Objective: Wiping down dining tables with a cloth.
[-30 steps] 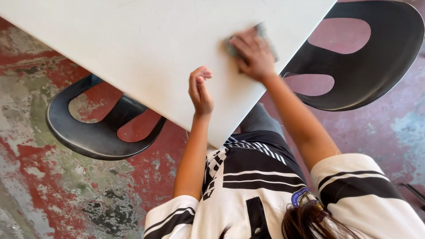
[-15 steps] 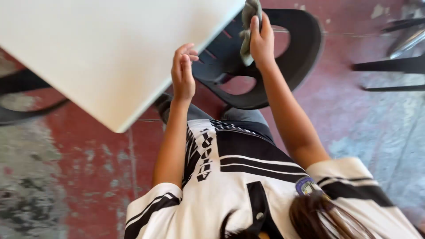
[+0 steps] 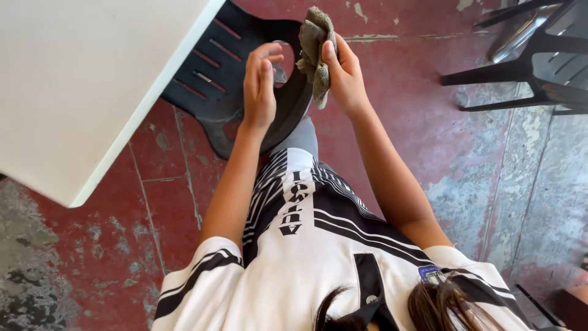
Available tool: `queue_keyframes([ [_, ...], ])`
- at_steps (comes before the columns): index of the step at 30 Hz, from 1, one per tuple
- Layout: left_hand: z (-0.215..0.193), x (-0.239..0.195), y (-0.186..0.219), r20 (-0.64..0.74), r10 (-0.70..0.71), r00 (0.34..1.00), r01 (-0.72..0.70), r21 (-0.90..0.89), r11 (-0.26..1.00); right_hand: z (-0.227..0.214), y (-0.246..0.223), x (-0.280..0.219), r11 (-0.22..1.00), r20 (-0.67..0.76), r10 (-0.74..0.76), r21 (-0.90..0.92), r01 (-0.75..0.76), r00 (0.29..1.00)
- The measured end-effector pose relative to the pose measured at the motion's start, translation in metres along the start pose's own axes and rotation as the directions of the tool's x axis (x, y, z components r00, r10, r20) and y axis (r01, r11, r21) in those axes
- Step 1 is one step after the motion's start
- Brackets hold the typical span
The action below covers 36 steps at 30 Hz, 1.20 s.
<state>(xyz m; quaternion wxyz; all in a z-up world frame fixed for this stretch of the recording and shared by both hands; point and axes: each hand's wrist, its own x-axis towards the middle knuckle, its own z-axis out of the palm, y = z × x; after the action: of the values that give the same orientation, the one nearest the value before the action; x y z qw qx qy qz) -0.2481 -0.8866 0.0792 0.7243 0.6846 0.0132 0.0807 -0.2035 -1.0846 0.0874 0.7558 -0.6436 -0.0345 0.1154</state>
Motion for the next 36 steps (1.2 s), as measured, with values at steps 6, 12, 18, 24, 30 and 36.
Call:
queue_keyframes([
  [6, 0.050, 0.074, -0.009, -0.008, 0.105, 0.994, -0.105, -0.021, 0.994, -0.057, -0.031, 0.067, 0.995, 0.111, 0.099, 0.004, -0.100, 0.989],
  [12, 0.081, 0.130, -0.022, -0.140, 0.037, 0.989, -0.045, -0.051, 0.998, -0.077, -0.034, 0.154, 0.994, 0.227, 0.072, -0.100, -0.051, 0.971],
  [18, 0.067, 0.171, -0.030, -0.288, 0.065, 0.955, -0.061, 0.025, 0.998, -0.051, -0.036, 0.229, 0.974, 0.431, 0.137, -0.222, -0.042, 0.892],
  [24, 0.043, 0.197, -0.069, -0.584, -0.107, 0.805, 0.127, -0.006, 0.992, -0.020, -0.022, 0.333, 0.829, 0.589, 0.061, -0.480, 0.288, 0.806],
  [30, 0.046, 0.246, -0.107, -0.840, -0.082, 0.536, 0.097, -0.035, 0.995, 0.040, -0.021, 0.424, 0.665, 0.958, 0.136, -0.278, 0.693, 0.254],
  [36, 0.062, 0.280, -0.118, -0.973, 0.014, 0.231, 0.116, 0.042, 0.992, 0.072, 0.026, 0.458, 0.446, 0.923, 0.386, -0.175, 0.878, -0.012],
])
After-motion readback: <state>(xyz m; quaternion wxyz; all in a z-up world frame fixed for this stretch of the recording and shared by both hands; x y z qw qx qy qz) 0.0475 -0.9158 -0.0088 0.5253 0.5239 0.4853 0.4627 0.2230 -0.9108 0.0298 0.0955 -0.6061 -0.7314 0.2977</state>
